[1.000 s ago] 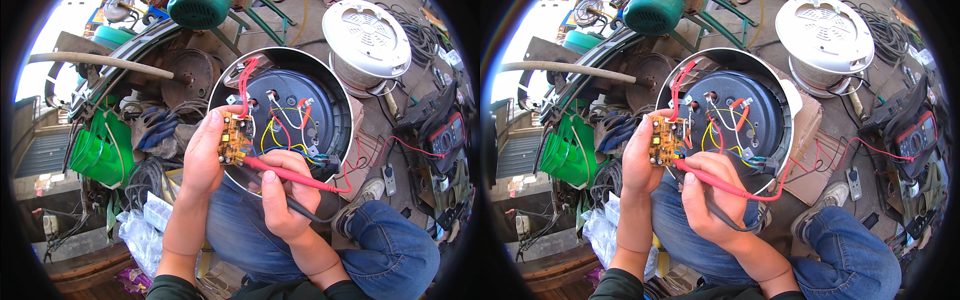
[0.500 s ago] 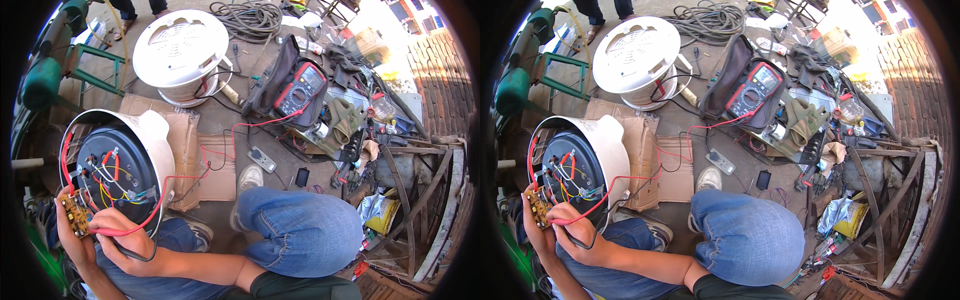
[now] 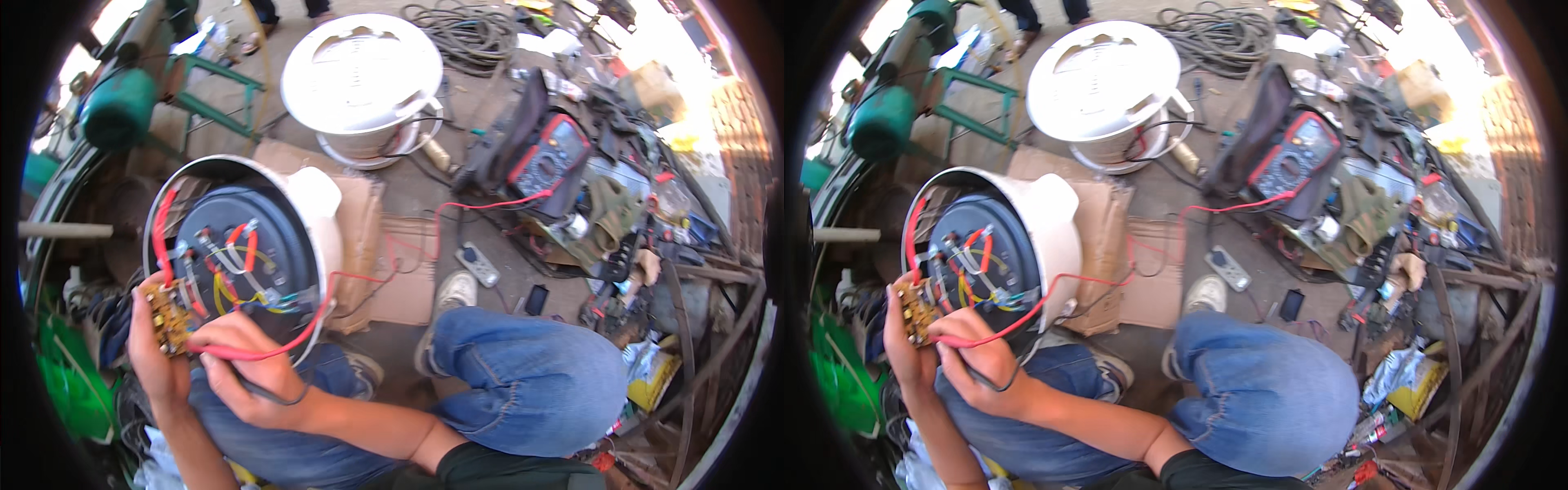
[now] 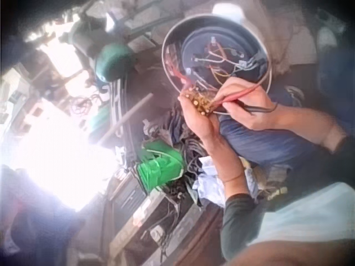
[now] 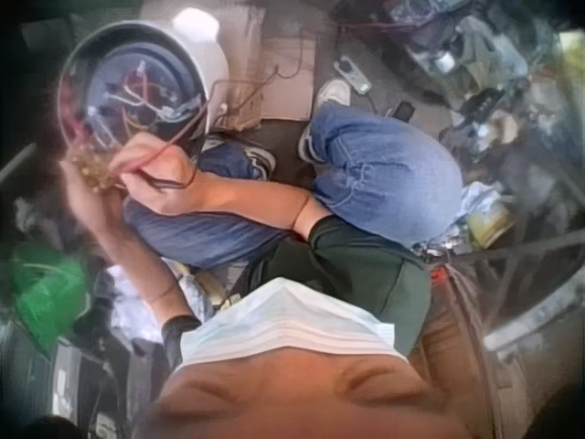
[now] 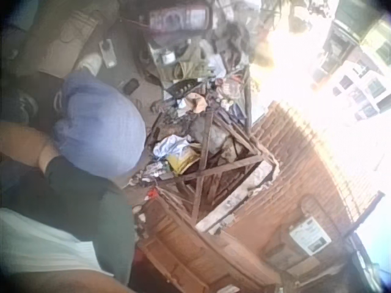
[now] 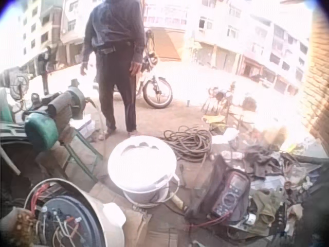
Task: The person sits on the floor and uses a multimeter to test a circuit board removed from a circular housing. They probe various points on the board and wires while occasionally adjusting the multimeter.
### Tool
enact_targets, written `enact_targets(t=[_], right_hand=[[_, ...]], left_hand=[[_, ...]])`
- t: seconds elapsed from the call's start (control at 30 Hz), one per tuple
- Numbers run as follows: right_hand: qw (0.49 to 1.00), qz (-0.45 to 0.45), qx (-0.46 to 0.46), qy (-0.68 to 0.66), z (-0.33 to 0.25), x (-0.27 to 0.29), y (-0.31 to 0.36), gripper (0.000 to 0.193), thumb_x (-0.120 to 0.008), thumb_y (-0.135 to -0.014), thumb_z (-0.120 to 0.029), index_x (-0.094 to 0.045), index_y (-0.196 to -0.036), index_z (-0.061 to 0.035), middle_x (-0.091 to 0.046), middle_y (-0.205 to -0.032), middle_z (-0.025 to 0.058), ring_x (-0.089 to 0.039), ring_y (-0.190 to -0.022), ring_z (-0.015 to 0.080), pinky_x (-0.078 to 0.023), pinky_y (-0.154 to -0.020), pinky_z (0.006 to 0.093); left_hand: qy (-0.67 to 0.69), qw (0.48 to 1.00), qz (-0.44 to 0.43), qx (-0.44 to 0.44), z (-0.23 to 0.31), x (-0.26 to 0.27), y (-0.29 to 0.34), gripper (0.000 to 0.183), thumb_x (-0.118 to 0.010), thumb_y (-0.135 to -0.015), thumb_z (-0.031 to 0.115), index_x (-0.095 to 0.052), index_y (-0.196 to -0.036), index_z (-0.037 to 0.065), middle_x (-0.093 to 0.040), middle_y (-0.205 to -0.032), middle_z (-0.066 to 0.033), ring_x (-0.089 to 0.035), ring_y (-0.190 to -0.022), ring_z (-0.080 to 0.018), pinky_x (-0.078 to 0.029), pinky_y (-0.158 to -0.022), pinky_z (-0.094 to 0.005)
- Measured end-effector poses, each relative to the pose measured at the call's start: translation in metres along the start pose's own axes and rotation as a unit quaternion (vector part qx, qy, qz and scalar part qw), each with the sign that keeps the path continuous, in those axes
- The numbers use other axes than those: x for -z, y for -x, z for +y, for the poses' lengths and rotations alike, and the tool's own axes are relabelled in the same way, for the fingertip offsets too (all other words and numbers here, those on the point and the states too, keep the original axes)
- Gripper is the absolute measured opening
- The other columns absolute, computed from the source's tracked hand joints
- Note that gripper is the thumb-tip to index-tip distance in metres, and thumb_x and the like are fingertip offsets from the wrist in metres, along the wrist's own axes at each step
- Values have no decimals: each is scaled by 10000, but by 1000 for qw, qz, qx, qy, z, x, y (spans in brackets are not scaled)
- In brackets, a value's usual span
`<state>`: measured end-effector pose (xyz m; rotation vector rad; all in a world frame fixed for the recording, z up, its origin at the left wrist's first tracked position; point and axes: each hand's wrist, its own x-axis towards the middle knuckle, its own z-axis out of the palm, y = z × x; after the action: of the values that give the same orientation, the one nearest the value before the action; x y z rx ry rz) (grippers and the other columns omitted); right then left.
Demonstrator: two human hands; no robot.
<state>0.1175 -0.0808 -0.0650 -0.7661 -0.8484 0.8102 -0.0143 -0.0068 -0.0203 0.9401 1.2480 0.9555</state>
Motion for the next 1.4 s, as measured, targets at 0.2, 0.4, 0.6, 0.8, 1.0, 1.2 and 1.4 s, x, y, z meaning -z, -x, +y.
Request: enact_targets(t=[0.2, 0.4, 0.6, 0.8, 1.0, 1.2, 1.4], right_hand=[[997, -31, -57, 37, -8, 8, 0, 240, -552, -906, 54, -607, -1138, 82, -585, -1064, 161, -594, -879, 184, -512, -720, 278], [995, -41, -88, 23, -10, 9, 5, 243, -524, -930, 45, -568, -1164, 94, -548, -1135, 177, -623, -923, 171, -583, -718, 248], [995, -11, -97, -2, -17, 17, 0, 227, -506, -954, 16, -554, -1160, 97, -541, -1160, 185, -659, -888, 175, -620, -660, 246], [995, -7, -95, 27, -10, 18, 2, 228, -510, -961, 10, -550, -1170, 92, -540, -1155, 173, -663, -869, 166, -619, -660, 249], [995, -3, -95, 29, -7, 16, 3, 222, -513, -959, 21, -557, -1168, 79, -532, -1172, 165, -671, -856, 167, -618, -662, 249], [992, 17, -122, -8, -9, 13, 1, 207, -516, -964, 10, -562, -1149, 91, -542, -1175, 171, -683, -812, 170, -616, -661, 250], [989, 20, -142, -23, -9, 12, 1, 204, -520, -970, 2, -563, -1145, 97, -555, -1176, 170, -689, -796, 166, -613, -667, 254]], left_hand=[[9, 999, -27, 31, 9, -17, -3, 427, -354, -1095, 332, -562, -1248, -9, -690, -1026, -134, -680, -908, -189, -554, -827, -330], [28, 998, -50, 36, 8, -13, 1, 431, -333, -1101, 333, -556, -1254, -3, -689, -1035, -152, -684, -917, -191, -561, -835, -338], [13, 999, -38, 32, 8, -18, 1, 421, -335, -1102, 338, -554, -1258, 15, -693, -1024, -149, -684, -875, -181, -560, -800, -324], [11, 999, -33, 33, 7, -19, 0, 416, -335, -1102, 337, -555, -1253, 18, -692, -1024, -141, -683, -881, -174, -560, -790, -318], [0, 999, -45, 28, 5, -12, -1, 461, -307, -1098, 370, -536, -1278, 12, -680, -1068, -188, -687, -941, -246, -560, -850, -379], [-29, 998, -45, 17, 4, -13, 0, 463, -308, -1098, 370, -538, -1276, 9, -680, -1068, -183, -686, -944, -237, -565, -844, -372], [-34, 998, -45, 12, 4, -14, 0, 462, -306, -1097, 367, -538, -1274, 8, -678, -1073, -175, -684, -964, -234, -566, -857, -373]])
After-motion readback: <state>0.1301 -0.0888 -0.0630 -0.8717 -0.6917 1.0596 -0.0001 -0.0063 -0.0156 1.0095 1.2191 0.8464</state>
